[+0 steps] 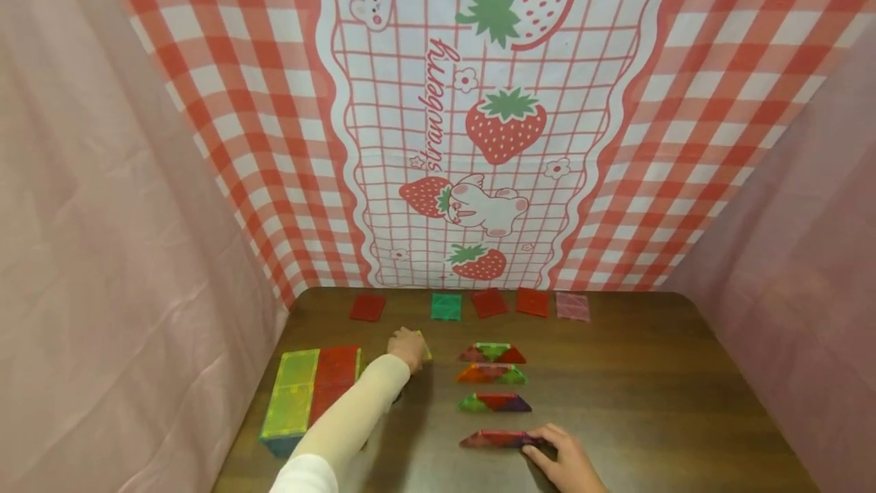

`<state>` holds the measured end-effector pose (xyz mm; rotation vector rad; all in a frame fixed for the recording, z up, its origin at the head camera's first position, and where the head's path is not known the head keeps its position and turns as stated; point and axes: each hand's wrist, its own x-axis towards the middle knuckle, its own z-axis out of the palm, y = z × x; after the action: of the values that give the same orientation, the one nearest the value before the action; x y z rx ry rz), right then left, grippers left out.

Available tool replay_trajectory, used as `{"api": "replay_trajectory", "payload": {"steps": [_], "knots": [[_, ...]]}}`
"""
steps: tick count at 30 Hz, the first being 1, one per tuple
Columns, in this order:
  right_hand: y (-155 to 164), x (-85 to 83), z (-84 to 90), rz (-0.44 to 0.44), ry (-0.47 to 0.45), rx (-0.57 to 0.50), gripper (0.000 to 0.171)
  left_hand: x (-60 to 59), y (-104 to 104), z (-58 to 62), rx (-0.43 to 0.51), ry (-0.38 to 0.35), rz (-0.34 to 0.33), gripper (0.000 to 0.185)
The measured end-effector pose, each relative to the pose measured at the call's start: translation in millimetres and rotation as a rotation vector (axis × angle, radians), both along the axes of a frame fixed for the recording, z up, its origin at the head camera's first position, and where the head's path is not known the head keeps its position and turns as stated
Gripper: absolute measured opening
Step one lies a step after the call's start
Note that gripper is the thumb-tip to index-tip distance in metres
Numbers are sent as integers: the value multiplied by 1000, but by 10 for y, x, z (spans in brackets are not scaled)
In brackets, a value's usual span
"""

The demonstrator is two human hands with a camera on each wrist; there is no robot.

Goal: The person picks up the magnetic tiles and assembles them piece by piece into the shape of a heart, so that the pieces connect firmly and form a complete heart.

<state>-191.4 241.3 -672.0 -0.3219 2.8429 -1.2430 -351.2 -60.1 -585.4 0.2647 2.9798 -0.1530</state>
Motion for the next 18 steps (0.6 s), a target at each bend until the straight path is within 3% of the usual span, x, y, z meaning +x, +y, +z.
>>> {"api": "replay_trajectory", "payload": {"steps": [3, 8, 12, 18], "knots": [[0, -9, -7, 14, -9, -5, 20, -47, -69, -15, 59, -63, -7, 62], [-28, 1, -16, 12, -28, 12, 23, -88, -191, -118, 133, -93, -52, 54], [-60, 12, -17, -2, 22, -10, 19, -34, -218, -134, 136, -87, -74, 57], [-60, 3, -12, -45, 193, -47, 17, 74, -143, -2, 124, -121, -115, 55]]}}
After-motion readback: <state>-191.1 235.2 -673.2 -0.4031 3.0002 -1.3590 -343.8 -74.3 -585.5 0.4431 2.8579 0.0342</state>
